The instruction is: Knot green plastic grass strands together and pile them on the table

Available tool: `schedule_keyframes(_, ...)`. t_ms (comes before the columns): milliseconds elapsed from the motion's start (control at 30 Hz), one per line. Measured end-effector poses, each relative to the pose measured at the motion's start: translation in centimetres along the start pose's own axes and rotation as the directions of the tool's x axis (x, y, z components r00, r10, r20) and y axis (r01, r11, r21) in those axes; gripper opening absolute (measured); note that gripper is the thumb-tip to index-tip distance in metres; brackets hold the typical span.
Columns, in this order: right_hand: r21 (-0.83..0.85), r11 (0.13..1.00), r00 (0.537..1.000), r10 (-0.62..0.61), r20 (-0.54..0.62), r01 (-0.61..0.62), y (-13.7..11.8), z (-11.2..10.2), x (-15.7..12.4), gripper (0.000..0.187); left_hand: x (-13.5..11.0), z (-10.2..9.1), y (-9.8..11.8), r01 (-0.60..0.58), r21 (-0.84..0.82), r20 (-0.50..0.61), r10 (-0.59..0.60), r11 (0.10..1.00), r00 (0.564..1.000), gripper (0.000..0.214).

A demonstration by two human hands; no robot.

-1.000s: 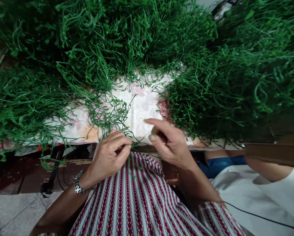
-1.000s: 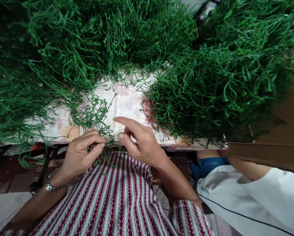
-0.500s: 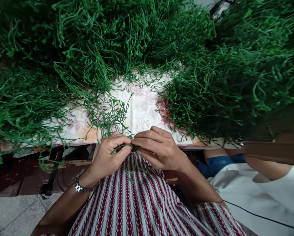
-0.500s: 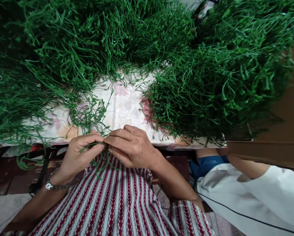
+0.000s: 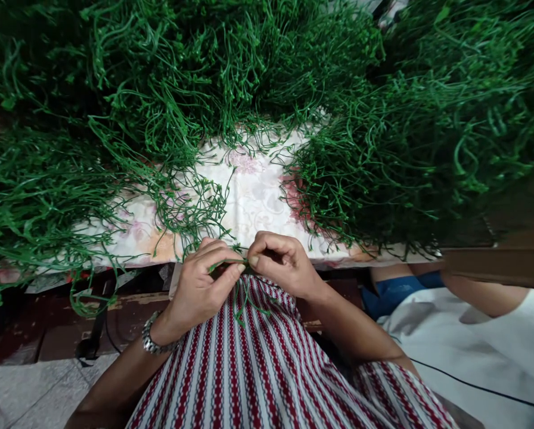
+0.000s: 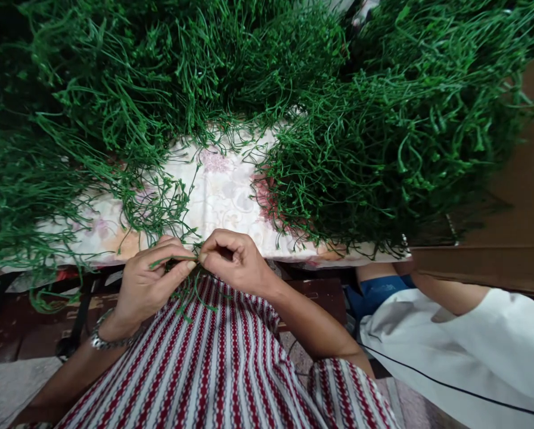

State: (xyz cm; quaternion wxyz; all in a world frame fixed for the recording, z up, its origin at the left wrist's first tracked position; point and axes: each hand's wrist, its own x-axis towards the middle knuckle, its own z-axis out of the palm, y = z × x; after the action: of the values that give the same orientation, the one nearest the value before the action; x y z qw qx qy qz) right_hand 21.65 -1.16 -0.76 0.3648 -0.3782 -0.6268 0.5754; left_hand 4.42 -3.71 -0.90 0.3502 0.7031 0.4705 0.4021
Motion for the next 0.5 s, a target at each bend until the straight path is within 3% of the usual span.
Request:
schedule_keyframes(133,0.34,0.925,0.97,0.218,-0.106,-0.171,0.6,1.2,0.0,0.012,-0.2,0.2,-0.4,-0.171,0.125,-0.031,0.176,0.977,0.984,0.011)
schedule_keyframes(233,0.36,0.908,0.952,0.277,-0.13,-0.215,1.1,1.7,-0.1,0.011,-0.3,0.3,-0.8,-0.298,0.223,-0.008,0.308,0.928,0.951,0.017)
schedule_keyframes(300,0.248,0.953,0.963,0.216,-0.163,-0.172,1.3,1.7,-0.3,0.005,-0.4,0.4,-0.9,-0.314,0.254,0.042,0.314,0.915,0.949,0.018)
schedule_keyframes(367,0.084,0.995,0.983,0.059,-0.177,-0.045,1.2,1.3,-0.5,0.008,-0.4,0.4,-0.9,-0.286,0.238,0.075,0.276,0.928,0.958,0.016)
schedule_keyframes(433,-0.06,0.993,0.989,-0.104,-0.109,0.098,1.0,0.7,-0.6,0.009,-0.5,0.4,-0.7,-0.226,0.189,0.072,0.216,0.956,0.974,0.014)
schedule_keyframes(500,-0.156,0.97,0.982,-0.19,0.004,0.189,0.8,0.0,-0.5,0.012,-0.5,0.4,-0.5,-0.159,0.128,0.046,0.154,0.979,0.987,0.012)
